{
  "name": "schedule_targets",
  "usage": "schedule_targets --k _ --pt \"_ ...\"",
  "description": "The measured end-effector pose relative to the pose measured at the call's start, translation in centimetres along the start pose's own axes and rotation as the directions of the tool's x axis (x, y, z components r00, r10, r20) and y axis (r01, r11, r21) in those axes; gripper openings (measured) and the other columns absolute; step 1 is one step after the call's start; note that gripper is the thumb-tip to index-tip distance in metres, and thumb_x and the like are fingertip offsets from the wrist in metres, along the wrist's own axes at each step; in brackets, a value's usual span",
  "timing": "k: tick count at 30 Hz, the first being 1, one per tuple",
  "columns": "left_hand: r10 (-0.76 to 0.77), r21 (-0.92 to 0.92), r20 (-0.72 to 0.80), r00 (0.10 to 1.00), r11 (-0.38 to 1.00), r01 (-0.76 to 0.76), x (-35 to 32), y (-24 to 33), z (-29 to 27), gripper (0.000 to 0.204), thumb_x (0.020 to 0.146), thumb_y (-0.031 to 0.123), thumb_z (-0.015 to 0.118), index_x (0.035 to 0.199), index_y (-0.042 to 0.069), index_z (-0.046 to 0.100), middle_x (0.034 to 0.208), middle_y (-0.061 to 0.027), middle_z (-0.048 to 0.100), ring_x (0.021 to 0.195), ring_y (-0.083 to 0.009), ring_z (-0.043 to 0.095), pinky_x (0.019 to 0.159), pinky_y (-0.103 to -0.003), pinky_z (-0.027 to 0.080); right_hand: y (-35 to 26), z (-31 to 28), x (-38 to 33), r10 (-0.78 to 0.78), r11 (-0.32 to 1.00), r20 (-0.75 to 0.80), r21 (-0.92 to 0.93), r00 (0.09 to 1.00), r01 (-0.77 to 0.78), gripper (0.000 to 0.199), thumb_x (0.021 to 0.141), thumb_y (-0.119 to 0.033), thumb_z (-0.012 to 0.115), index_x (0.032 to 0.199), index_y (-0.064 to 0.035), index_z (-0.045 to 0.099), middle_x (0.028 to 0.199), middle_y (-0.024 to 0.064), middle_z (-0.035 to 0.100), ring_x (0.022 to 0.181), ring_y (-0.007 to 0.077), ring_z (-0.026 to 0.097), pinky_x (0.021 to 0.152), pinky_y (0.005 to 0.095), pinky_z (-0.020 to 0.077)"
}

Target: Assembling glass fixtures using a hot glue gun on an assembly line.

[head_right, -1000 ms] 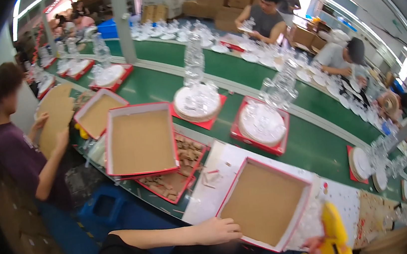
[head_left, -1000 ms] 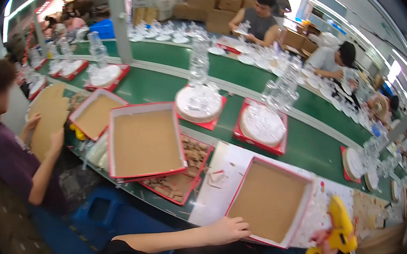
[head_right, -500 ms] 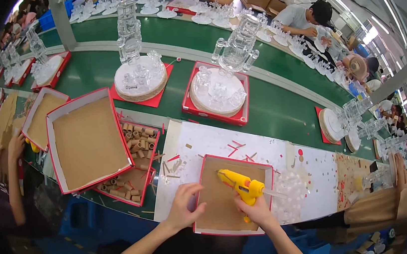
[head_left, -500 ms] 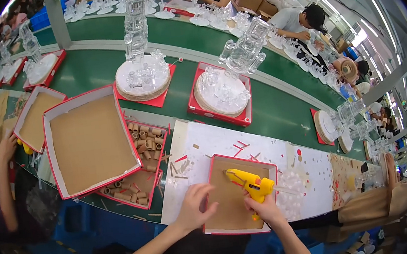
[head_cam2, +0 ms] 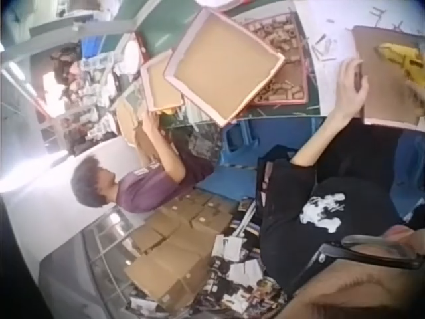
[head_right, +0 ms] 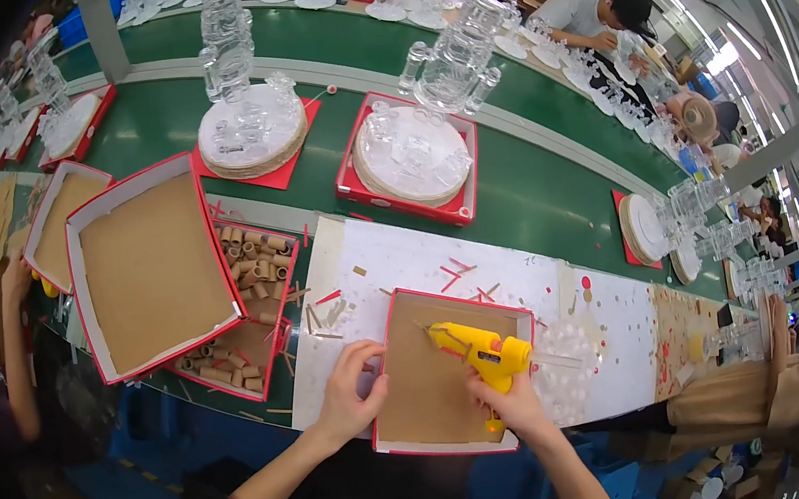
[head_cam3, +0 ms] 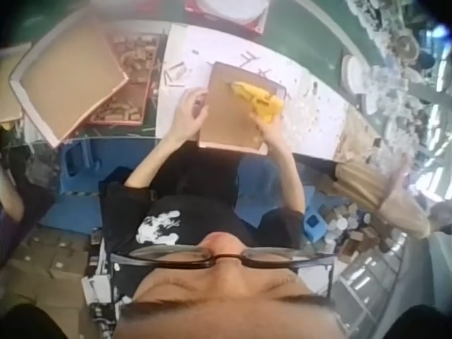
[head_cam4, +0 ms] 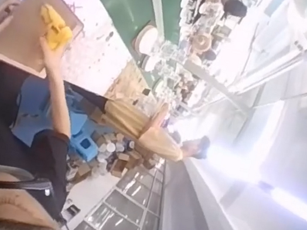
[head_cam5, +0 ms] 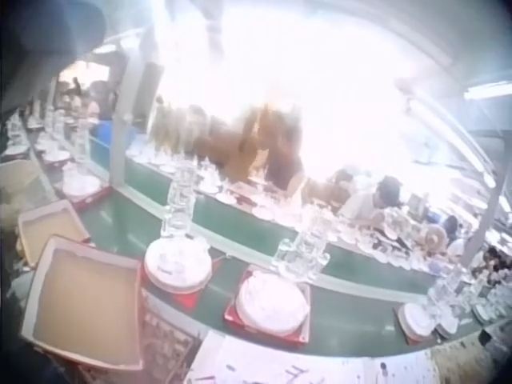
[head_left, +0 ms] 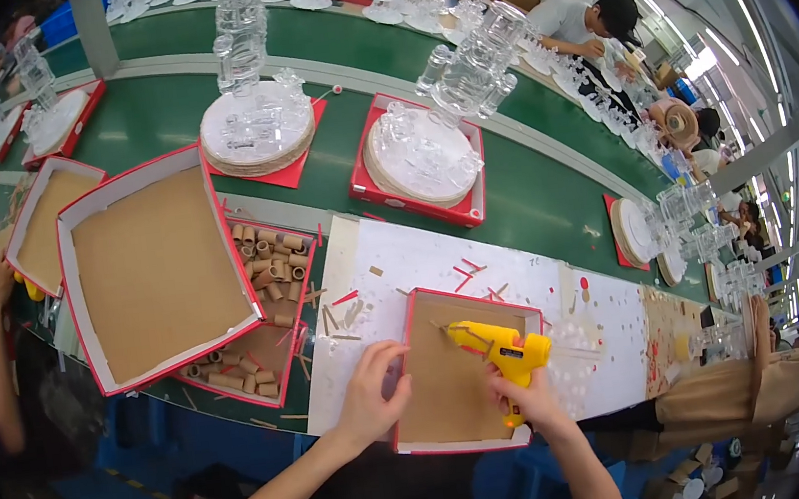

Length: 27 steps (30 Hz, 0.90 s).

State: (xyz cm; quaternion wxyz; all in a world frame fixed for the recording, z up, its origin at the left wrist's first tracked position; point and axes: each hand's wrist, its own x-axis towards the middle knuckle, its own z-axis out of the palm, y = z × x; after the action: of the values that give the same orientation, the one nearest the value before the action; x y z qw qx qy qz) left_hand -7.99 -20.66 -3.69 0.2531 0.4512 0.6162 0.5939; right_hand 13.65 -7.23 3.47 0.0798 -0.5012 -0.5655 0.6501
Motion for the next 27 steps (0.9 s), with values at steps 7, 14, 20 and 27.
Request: schedule_targets --k 7,14,20,27 --pt "-0.035 -0.018 0.006 0.999 0.999 0.036 0.2 0.3 0.1 0.035 0.079 0.002 0.061 0.114 0.0 0.057 0.115 -0.0151 0.056 0.104 -0.028 0.058 0.083 -0.034 0.05 0.3 -4.8 -3.8 -0.085 0.995 -0.147 0.043 0.985 0.092 0.036 0.084 -0.002 0.063 0.118 -0.0029 0.052 0.092 0.0048 0.062 0.085 0.015 0.066 0.071 0.028 0.0543" --pt "-0.031 -0.007 0.016 0.999 0.999 0.032 0.2 0.2 0.1 0.033 0.08 0.003 0.061 0.112 -0.001 0.057 0.114 -0.0153 0.056 0.101 -0.0291 0.059 0.084 -0.034 0.05 2.4 -6.4 -4.0 0.025 0.993 -0.241 0.119 0.97 0.004 0.019 0.086 -0.007 0.062 0.102 -0.0038 0.052 0.061 0.0016 0.051 0.047 0.0104 0.05 0.041 0.0246 0.039" --pt "-0.025 0.007 0.029 0.999 1.0 0.025 0.2 0.3 0.4 0.034 0.08 0.001 0.062 0.113 -0.001 0.057 0.116 -0.0148 0.055 0.101 -0.0263 0.058 0.081 -0.033 0.05 2.4 -6.3 -4.0 0.013 0.99 -0.278 0.136 0.96 0.026 0.014 0.087 -0.009 0.062 0.095 -0.0039 0.052 0.056 0.0023 0.048 0.043 0.0104 0.046 0.041 0.0237 0.0376" --pt "-0.021 0.016 0.022 1.0 1.0 0.02 0.1 0.3 0.2 0.034 0.079 0.001 0.062 0.113 -0.001 0.056 0.116 -0.0148 0.055 0.1 -0.0259 0.058 0.08 -0.032 0.049 0.9 -5.0 -5.3 0.01 0.989 -0.221 0.145 0.975 0.023 0.019 0.088 -0.007 0.061 0.105 -0.0035 0.053 0.068 0.0039 0.054 0.061 0.0152 0.059 0.054 0.0264 0.0503"
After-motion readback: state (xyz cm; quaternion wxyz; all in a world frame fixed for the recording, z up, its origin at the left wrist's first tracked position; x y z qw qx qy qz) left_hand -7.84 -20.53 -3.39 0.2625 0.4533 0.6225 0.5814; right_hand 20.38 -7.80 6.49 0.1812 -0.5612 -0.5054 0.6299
